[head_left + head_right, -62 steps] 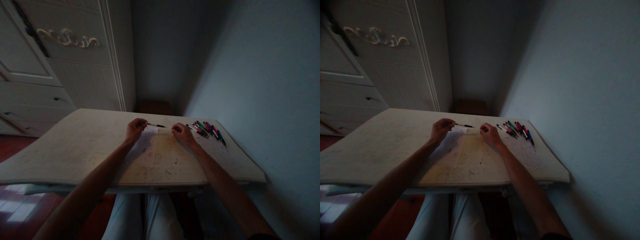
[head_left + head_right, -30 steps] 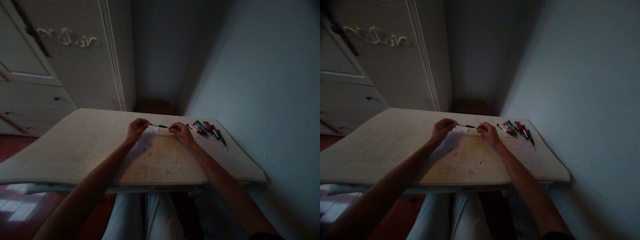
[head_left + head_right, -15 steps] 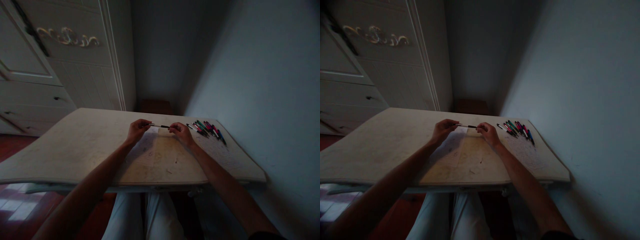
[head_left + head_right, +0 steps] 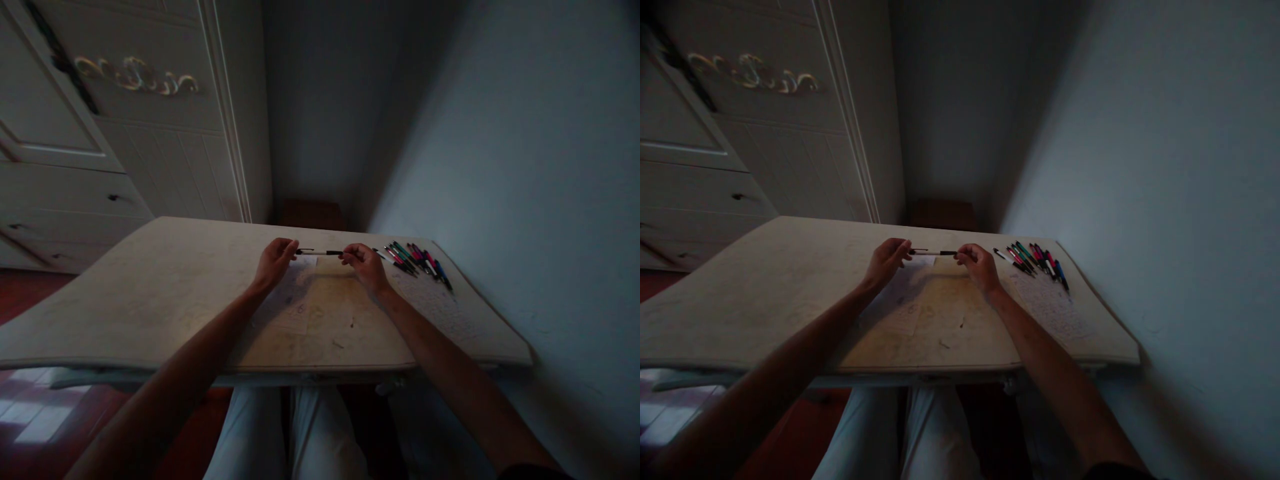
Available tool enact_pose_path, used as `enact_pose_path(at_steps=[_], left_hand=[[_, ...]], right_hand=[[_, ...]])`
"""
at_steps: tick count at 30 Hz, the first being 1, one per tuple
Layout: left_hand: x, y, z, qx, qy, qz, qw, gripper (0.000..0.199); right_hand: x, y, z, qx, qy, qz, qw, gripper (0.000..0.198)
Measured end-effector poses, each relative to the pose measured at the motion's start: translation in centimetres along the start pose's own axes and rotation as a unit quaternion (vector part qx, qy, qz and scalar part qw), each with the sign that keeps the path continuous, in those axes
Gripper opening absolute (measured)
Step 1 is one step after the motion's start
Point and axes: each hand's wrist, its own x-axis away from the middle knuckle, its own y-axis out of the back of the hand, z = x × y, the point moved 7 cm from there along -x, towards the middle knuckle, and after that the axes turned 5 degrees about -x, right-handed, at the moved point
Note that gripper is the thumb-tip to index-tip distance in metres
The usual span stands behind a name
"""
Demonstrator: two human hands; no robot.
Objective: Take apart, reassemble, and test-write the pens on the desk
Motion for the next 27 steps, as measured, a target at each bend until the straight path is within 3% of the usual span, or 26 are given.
enact_pose_path(at_steps=[3,6,11,16,20,24,27], left_hand=[[0.3,-0.1,-0.2,-0.098,-0.013,0.021,0.995,0.050],[0.5,-0.4,-0.3,-0.134,-0.011,0.048,0.990,0.052],[0.2,-0.7,-0.9,-0.041,-0.035,0.063,0.997,0.027],[0.2,-0.4,-1.2,0.015,-0.046,0.057,0.997,0.055],[0.2,-0.3,-0.7,-0.015,-0.016,0.042,0.999,0.033],[0.1,-1.0,-0.2,-0.059,-0.006,0.080,0.995,0.047],[0.0,-1.2,0.0,-0.049,-0.014,0.099,0.994,0.033]], right_hand=[[-0.1,0.2,-0.1,0.009,0.006,-0.004,1.000,0.022],[-0.1,0.2,0.0,0.008,0.004,-0.004,1.000,0.023],[-0.1,0.2,0.3,-0.003,-0.001,-0.005,1.000,0.023],[-0.1,0.4,0.5,0.001,0.008,-0.020,1.000,0.022],[-0.1,0.4,0.5,0.002,0.009,-0.021,1.000,0.023],[-0.2,0.4,0.4,-0.001,0.012,-0.016,1.000,0.023],[-0.2,0.6,0.3,0.006,0.014,-0.019,1.000,0.022]])
